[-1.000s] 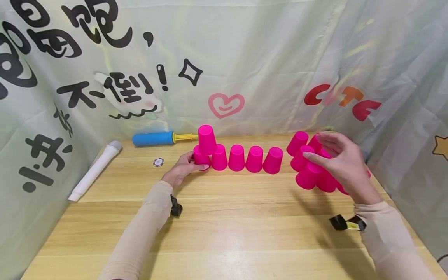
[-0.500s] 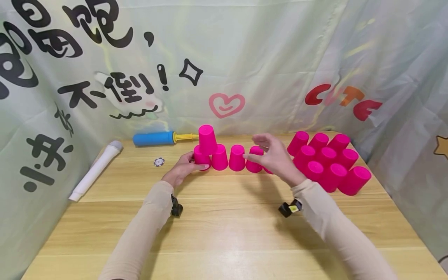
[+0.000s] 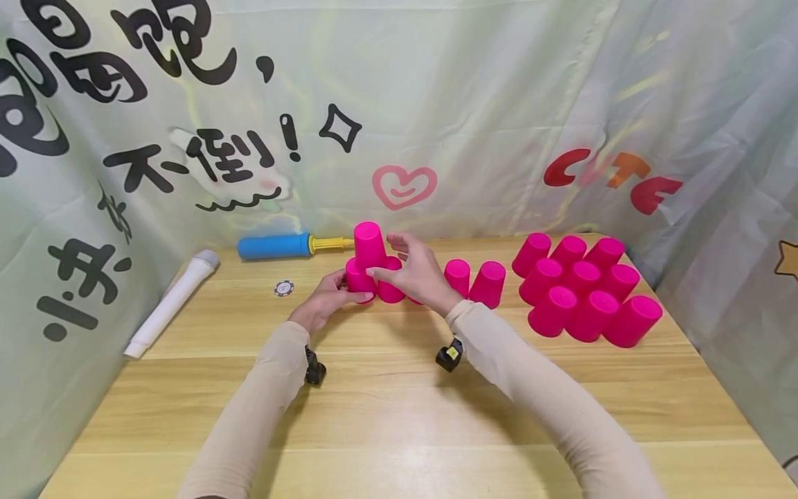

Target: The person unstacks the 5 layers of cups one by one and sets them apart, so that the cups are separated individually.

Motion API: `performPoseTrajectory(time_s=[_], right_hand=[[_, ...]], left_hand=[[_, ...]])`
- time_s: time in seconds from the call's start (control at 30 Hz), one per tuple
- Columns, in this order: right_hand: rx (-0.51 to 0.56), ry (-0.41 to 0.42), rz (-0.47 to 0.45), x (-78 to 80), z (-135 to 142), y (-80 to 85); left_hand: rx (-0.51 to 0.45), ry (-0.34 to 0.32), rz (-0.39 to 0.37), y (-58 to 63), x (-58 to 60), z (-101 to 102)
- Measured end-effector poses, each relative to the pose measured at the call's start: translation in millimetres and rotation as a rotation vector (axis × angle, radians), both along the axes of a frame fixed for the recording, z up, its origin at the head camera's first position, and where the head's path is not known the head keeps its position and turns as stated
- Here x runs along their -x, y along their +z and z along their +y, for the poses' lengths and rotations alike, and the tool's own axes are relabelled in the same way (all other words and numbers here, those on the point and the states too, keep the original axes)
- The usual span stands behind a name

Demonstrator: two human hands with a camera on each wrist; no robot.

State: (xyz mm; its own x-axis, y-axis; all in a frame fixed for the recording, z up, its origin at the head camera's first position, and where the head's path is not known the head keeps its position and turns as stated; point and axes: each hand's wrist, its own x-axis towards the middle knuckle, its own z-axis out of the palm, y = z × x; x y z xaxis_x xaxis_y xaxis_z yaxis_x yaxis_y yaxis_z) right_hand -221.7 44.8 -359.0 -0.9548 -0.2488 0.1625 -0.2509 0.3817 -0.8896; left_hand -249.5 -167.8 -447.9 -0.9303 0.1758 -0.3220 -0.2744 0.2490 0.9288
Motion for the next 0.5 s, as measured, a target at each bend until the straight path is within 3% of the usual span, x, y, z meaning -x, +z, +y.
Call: performPoseTrajectory(time_s=[0.5], right_hand=[[0.071, -0.029, 0.055, 16.0, -24, -8.9]], left_hand=[[-0.018, -0.012, 0.016, -0.1, 0.0, 0]])
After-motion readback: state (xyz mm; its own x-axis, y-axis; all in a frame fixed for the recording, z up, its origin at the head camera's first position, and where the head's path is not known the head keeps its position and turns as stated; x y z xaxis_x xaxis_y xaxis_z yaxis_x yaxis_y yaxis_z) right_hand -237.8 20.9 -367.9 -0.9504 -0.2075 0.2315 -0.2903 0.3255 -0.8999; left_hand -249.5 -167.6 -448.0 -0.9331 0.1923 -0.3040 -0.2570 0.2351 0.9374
